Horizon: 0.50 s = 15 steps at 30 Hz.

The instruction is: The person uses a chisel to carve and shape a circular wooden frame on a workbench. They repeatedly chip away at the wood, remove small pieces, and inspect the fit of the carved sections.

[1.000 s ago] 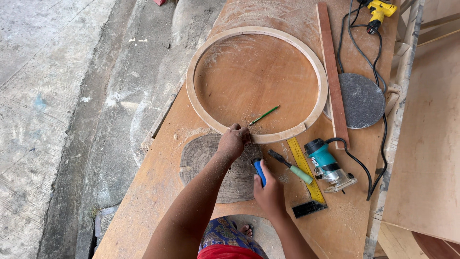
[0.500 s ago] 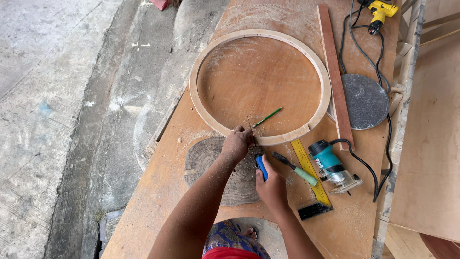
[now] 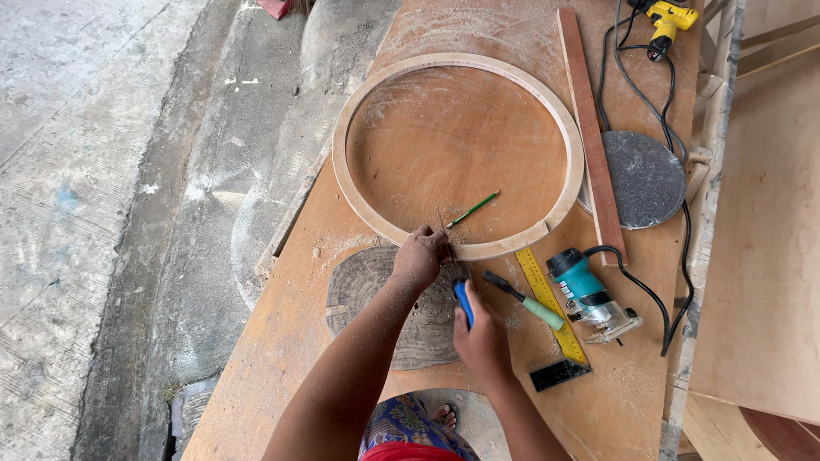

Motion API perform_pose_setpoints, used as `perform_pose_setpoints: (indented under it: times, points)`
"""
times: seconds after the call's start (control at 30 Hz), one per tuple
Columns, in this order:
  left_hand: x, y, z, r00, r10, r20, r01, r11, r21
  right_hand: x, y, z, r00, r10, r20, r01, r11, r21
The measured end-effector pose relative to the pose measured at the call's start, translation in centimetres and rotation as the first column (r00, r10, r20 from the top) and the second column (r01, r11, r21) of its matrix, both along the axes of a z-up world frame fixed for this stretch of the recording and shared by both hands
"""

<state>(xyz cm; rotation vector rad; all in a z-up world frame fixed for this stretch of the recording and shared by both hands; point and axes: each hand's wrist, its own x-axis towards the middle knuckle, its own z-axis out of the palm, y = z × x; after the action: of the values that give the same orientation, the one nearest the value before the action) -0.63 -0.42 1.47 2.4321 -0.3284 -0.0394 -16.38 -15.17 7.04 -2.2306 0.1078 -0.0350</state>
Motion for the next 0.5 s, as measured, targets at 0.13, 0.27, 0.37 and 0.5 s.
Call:
perform_pose_setpoints:
  times: [0.13, 0.27, 0.37, 0.5]
  points:
    - [-0.4, 0.1, 0.8, 1.0, 0.007, 0.004, -0.007, 1.0, 0.026, -3.1, -0.8, -0.7, 1.0, -0.02, -0.014, 0.019, 0.997, -0.068]
    - [-0.2, -0.2, 0.5, 1.0, -0.005, -0.019, 0.006, 0.999, 0.039, 0.6, -0.3, -1.0, 1.0, 0.004, 0.019, -0.003, 0.999, -0.045]
    - [0.3, -0.2, -0.2, 1.0, 0.0, -0.015, 0.001, 0.998, 0.063, 2.1, 0.2, -1.0, 0.999, 0.024, 0.039, -0.024, 0.999, -0.023]
    - [0.2, 0.0, -1.3, 1.0, 0.01, 0.017, -0.01, 1.0, 0.024, -1.8, -0.8, -0.6, 0.995, 0.038, -0.093, -0.052, 0.988, -0.147]
